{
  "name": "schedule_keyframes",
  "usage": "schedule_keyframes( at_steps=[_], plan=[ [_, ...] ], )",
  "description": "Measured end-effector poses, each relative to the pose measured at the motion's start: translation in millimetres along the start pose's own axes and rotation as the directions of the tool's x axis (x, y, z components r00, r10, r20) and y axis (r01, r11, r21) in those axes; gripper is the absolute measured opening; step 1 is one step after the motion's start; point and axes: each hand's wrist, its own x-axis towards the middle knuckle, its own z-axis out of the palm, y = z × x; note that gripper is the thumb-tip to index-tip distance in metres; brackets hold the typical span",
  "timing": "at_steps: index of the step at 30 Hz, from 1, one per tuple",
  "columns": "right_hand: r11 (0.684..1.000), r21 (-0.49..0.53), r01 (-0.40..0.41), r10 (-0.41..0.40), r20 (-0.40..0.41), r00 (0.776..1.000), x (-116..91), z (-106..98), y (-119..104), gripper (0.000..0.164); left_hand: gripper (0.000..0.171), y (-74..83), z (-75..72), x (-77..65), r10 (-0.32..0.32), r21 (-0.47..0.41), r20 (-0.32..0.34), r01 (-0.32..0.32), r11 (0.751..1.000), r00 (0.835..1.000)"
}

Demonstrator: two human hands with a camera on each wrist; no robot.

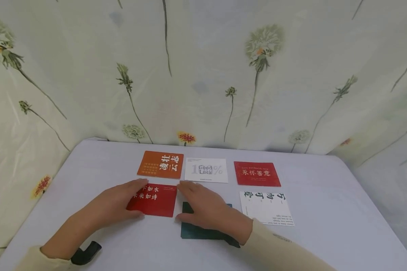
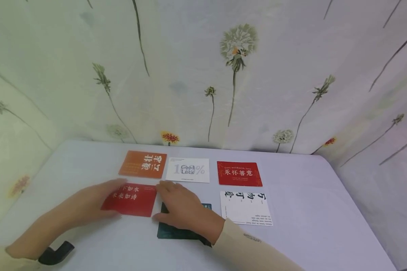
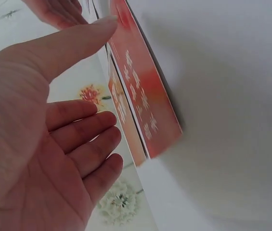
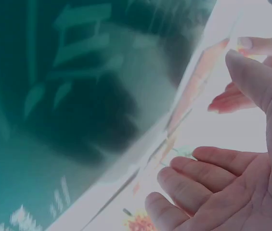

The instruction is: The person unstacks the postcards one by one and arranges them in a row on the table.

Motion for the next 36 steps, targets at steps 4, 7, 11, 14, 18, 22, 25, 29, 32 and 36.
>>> schedule_keyframes(
  at_steps=[4, 7, 11, 14, 18, 22, 25, 29, 32, 36],
  plan=[
    [1.000, 0.011, -0.014, 0.014, 0.005, 1.000, -12.6, -9.2, 5.6, 0.097, 0.093, 16.9, 2.1, 1.5, 0.013, 0.019, 0.000, -0.013, 1.000, 1.000],
    [1.000, 0.011, -0.009, 0.009, 0.006, 1.000, -23.5, -16.8, 11.1, 0.097, 0.093, 28.4, 6.9, 3.7, 0.034, 0.042, 0.000, -0.034, 0.999, 0.999],
    [1.000, 0.010, 0.000, 0.000, 0.017, 1.000, -38.6, -25.9, 20.5, 0.098, 0.096, 42.5, 15.8, 7.4, 0.060, 0.038, 0.022, -0.060, 0.997, 0.998],
    [1.000, 0.007, -0.001, 0.001, 0.026, 1.000, -50.2, -30.4, 28.8, 0.100, 0.099, 53.2, 23.3, 11.2, 0.098, 0.036, 0.046, -0.100, 0.994, 0.994],
    [0.999, 0.005, -0.036, 0.035, 0.046, 0.998, -66.1, -32.1, 40.1, 0.103, 0.102, 67.3, 33.2, 17.7, 0.177, 0.046, 0.081, -0.182, 0.982, 0.981],
    [0.997, 0.014, -0.077, 0.076, 0.075, 0.994, -81.0, -31.8, 47.8, 0.104, 0.106, 78.8, 42.2, 22.8, 0.243, 0.057, 0.085, -0.248, 0.967, 0.966],
    [0.994, 0.019, -0.108, 0.106, 0.086, 0.991, -90.9, -29.6, 52.8, 0.104, 0.108, 85.4, 47.4, 25.7, 0.278, 0.082, 0.072, -0.284, 0.955, 0.958],
    [0.991, 0.032, -0.126, 0.123, 0.083, 0.989, -102.5, -23.9, 61.1, 0.103, 0.108, 90.4, 51.5, 27.9, 0.303, 0.119, 0.078, -0.311, 0.943, 0.950],
    [0.991, 0.041, -0.131, 0.127, 0.086, 0.988, -108.6, -20.3, 66.0, 0.101, 0.108, 91.4, 52.9, 28.2, 0.300, 0.129, 0.088, -0.309, 0.942, 0.950],
    [0.988, 0.047, -0.147, 0.143, 0.085, 0.986, -114.0, -18.4, 70.4, 0.102, 0.109, 90.9, 56.0, 28.8, 0.296, 0.126, 0.090, -0.306, 0.944, 0.951]
  ],
)
